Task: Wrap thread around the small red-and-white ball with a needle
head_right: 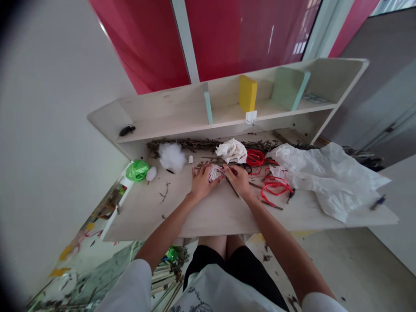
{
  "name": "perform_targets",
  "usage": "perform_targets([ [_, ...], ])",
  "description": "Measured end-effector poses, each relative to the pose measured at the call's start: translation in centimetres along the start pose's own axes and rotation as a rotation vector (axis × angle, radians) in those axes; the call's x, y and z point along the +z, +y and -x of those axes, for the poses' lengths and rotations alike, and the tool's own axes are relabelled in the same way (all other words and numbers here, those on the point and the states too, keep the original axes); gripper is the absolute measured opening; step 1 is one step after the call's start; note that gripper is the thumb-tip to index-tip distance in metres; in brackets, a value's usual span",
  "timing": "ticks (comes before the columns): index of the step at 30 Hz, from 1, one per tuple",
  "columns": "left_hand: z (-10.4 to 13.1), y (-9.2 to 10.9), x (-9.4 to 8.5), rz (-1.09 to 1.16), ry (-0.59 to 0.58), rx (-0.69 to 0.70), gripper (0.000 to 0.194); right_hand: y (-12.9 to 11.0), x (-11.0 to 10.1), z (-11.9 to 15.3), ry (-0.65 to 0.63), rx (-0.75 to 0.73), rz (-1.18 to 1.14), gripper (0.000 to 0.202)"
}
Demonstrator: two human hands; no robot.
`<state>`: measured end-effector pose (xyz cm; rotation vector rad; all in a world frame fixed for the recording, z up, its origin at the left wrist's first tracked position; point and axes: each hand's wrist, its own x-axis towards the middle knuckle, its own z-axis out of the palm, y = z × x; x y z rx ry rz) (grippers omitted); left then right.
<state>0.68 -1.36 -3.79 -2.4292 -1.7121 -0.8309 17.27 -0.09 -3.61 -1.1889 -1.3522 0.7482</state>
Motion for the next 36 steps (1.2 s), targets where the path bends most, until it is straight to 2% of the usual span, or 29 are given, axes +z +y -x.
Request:
perform_targets([
  [3, 0.0, 0.2, 0.0, 0.042, 0.007, -0.061, 0.051, -0.4, -0.5, -0.6, 0.225, 0.143, -0.211, 0.052],
  [6, -0.1, 0.1, 0.0, 0.097, 0.064, -0.089, 0.058, -0.3, -2.1, -1.8, 0.504, 0.253, -0.429, 0.053],
  [8, -0.2, 0.0, -0.1, 0.141, 0.105, -0.072, 0.061, -0.1, -3.4, -2.6, 0.633, 0.310, -0.531, 0.050],
  [10, -0.4, -0.1, -0.2, 0.203, 0.118, -0.060, 0.064, 0.1, -4.5, -3.2, 0.697, 0.363, -0.591, 0.049],
  [13, -0.5, 0.0, -0.3, 0.288, 0.112, -0.045, 0.069, 0.2, -5.3, -3.4, 0.724, 0.427, -0.665, 0.046],
  [16, -0.7, 0.0, -0.4, 0.332, 0.143, -0.004, 0.071, 0.4, -5.4, -3.4, 0.719, 0.482, -0.723, 0.046],
  [19, -1.0, -0.3, -0.8, 0.387, 0.233, -0.002, 0.064, 0.9, -5.4, -3.4, 0.694, 0.502, -0.697, 0.049],
  [23, -1.8, -1.3, -1.6, 0.500, 0.427, -0.118, 0.048, 2.1, -5.9, -4.0, 0.641, 0.367, -0.537, 0.056],
  [25, -2.1, -2.0, -1.8, 0.548, 0.521, -0.187, 0.043, 2.2, -7.1, -4.4, 0.593, 0.269, -0.466, 0.061],
  [28, -2.2, -3.1, -1.6, 0.587, 0.648, -0.288, 0.040, 1.2, -10.0, -4.5, 0.555, 0.224, -0.453, 0.062],
  [31, -2.3, -4.1, -0.8, 0.680, 0.685, -0.362, 0.041, -0.8, -13.3, -3.2, 0.417, 0.143, -0.397, 0.047],
  [33, -2.4, -4.6, -0.2, 0.814, 0.698, -0.427, 0.040, -1.8, -15.1, -1.4, 0.305, 0.137, -0.242, 0.039],
  [36, -2.6, -5.1, 0.7, 0.943, 0.711, -0.507, 0.035, -1.6, -16.8, 1.8, 0.021, 0.167, 0.044, 0.043],
])
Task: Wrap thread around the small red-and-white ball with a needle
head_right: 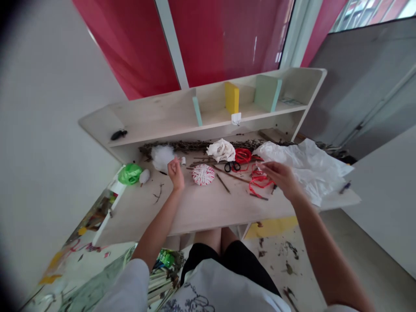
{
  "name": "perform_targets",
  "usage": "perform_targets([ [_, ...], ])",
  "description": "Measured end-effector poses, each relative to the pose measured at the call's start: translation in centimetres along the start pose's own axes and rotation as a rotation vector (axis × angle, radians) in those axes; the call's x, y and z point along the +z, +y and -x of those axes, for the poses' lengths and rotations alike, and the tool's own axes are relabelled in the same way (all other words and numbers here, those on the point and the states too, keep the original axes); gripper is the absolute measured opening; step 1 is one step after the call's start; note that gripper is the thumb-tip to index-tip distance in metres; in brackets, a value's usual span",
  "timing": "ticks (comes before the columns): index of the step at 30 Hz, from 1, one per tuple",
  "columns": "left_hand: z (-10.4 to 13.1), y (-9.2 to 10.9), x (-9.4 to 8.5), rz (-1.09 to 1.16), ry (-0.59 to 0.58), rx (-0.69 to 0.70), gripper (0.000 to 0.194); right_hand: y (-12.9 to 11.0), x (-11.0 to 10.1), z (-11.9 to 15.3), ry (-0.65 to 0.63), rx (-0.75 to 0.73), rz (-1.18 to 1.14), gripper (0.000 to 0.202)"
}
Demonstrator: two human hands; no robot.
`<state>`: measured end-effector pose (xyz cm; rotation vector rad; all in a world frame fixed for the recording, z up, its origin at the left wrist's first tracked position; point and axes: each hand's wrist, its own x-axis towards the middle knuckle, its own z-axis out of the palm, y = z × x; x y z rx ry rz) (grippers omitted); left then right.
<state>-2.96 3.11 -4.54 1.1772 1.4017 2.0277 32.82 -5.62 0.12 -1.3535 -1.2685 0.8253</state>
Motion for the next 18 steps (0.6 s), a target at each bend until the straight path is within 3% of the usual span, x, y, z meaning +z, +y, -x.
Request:
perform_targets([
  [5, 0.2, -0.7, 0.2, -0.009, -0.008, -0.073, 0.030, 3.2, -1.1, 2.5, -0.032, -0.045, 0.259, 0.051],
  [8, 0.4, -0.7, 0.1, -0.031, -0.003, -0.072, 0.028, 3.8, -0.6, 2.7, -0.018, -0.215, 0.467, 0.046],
  [12, 0.5, -0.9, -0.1, -0.069, -0.001, -0.056, 0.027, 3.8, 0.0, 2.6, -0.189, -0.427, 0.682, 0.034],
  [14, 0.3, -1.1, -0.2, -0.082, 0.011, -0.058, 0.026, 4.2, -0.7, 2.3, -0.239, -0.430, 0.721, 0.032],
  [18, 0.0, -1.6, -0.2, -0.099, 0.062, -0.090, 0.023, 5.0, -3.8, 1.6, -0.112, -0.390, 0.798, 0.031],
])
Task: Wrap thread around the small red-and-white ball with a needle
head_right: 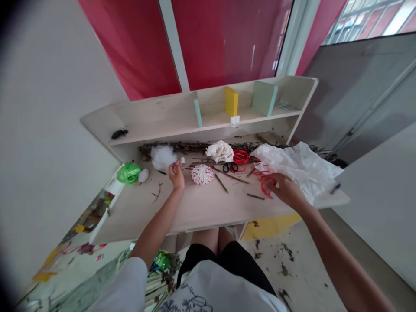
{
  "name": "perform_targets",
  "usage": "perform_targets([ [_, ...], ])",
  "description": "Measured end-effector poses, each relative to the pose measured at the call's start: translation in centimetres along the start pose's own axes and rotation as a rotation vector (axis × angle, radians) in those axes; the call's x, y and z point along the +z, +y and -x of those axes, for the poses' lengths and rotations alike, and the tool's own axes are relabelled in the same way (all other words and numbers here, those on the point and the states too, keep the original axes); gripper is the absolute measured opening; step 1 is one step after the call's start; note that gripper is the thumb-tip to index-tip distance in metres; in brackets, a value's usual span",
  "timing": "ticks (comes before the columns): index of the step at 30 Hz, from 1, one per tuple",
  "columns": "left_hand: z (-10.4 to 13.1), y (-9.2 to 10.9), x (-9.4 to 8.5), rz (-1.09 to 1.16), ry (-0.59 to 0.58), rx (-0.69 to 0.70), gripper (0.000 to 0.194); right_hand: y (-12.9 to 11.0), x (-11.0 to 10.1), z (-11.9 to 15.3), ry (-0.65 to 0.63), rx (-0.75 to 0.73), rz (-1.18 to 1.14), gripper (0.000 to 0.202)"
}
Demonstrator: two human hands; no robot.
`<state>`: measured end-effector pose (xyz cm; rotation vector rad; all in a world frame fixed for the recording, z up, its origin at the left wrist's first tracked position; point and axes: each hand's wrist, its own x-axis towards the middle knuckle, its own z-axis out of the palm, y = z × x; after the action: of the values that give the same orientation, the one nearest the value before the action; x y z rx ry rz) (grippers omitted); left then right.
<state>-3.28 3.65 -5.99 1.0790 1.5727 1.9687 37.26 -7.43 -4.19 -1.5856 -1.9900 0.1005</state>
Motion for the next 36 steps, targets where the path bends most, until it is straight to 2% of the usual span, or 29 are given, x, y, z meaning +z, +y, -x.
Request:
perform_targets([
  [3, 0.0, -0.3, 0.0, 0.022, -0.021, 0.005, 0.022, 1.0, -1.1, 0.2, 0.058, 0.077, -0.010, 0.031],
  [5, 0.1, -0.5, 0.0, -0.005, -0.062, 0.043, 0.020, 0.6, -1.3, 0.1, 0.110, 0.132, -0.036, 0.035],
  [8, -0.1, -1.0, -0.2, -0.119, -0.082, 0.125, 0.019, -1.1, -1.2, -0.4, 0.153, 0.179, -0.108, 0.052],
  [12, -0.7, -1.8, -0.5, -0.290, -0.070, 0.198, 0.027, -3.6, -0.9, -1.1, 0.102, 0.106, -0.186, 0.063],
  [15, -0.8, -2.2, -0.6, -0.415, -0.174, 0.234, 0.031, -4.4, -0.6, -1.5, 0.093, 0.090, -0.220, 0.062],
  [20, -0.1, -1.9, -0.7, -0.635, -0.405, 0.299, 0.028, -4.3, 0.5, -1.3, 0.021, 0.090, -0.249, 0.060],
  [27, 0.2, -0.9, -1.0, -0.722, -0.479, 0.317, 0.028, -5.4, 3.1, -1.4, 0.048, 0.061, -0.294, 0.051],
  [31, -0.6, -0.3, -2.7, -0.761, -0.514, 0.336, 0.028, -6.1, 4.1, -2.4, 0.006, 0.039, -0.267, 0.050],
  [33, -1.2, 0.1, -4.3, -0.838, -0.528, 0.384, 0.029, -6.4, 4.7, -3.0, -0.017, 0.015, -0.258, 0.049],
  [36, -2.3, 1.0, -6.9, -0.942, -0.489, 0.400, 0.025, -7.0, 5.7, -3.4, -0.026, -0.022, -0.271, 0.048],
])
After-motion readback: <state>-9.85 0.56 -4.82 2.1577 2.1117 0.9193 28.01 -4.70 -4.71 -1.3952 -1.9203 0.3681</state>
